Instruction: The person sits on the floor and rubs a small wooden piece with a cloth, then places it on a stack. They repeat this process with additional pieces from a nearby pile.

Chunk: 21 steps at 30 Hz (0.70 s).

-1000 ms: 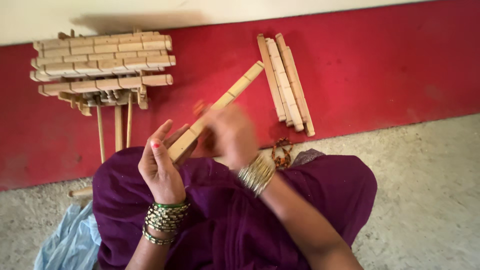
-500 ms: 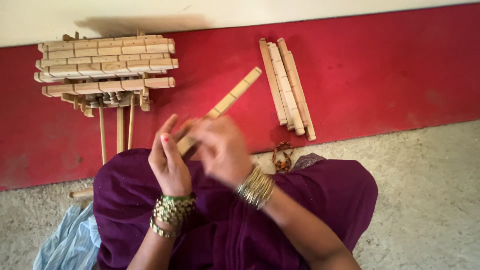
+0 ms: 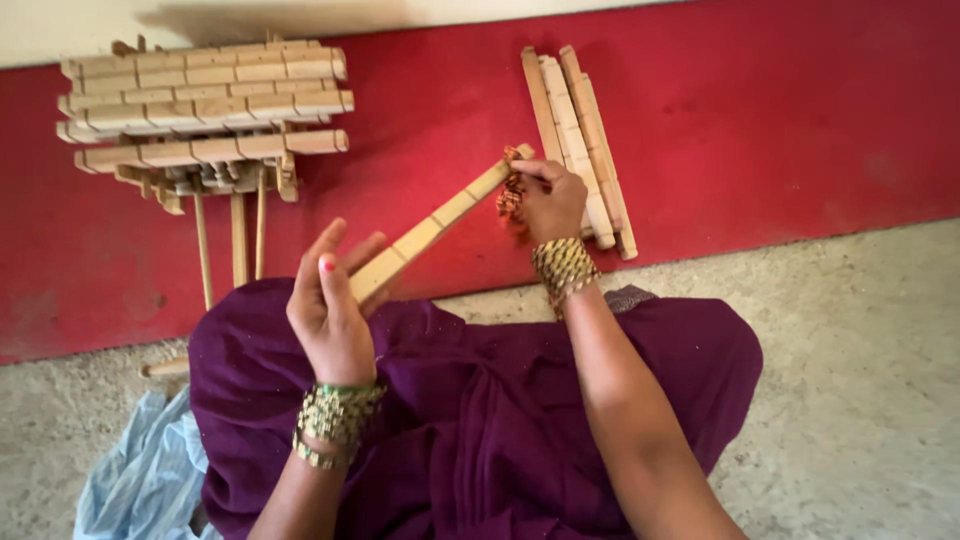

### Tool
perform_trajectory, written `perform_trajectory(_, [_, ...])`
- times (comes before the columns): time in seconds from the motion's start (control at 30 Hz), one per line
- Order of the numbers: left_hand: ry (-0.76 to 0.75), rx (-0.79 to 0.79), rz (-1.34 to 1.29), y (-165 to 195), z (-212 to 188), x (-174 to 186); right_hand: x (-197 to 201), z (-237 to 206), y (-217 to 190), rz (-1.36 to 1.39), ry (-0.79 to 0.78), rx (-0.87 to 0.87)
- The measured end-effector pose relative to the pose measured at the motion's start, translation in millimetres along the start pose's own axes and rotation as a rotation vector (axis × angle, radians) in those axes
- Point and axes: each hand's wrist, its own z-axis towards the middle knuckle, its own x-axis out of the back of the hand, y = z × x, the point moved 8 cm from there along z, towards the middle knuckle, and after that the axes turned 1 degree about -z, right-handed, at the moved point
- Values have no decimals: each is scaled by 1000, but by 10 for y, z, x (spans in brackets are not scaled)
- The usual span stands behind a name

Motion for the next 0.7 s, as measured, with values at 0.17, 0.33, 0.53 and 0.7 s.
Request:
perform_trajectory(0.17, [85,-50,24,-149,71,81,-46,-28,546,-365,29,180])
perform_trajectory(0.33, [127,-48,21,-163,115,264,-478,-223,712,-908,-208,236])
perform_trajectory(0.53, [101,-23,-60,-245,68,170,-771,-514,815,-1079,-433,227])
perform_trajectory(0.7, [38,-23,-22,-204,64,128,-418,-163,475,-300,-226,0])
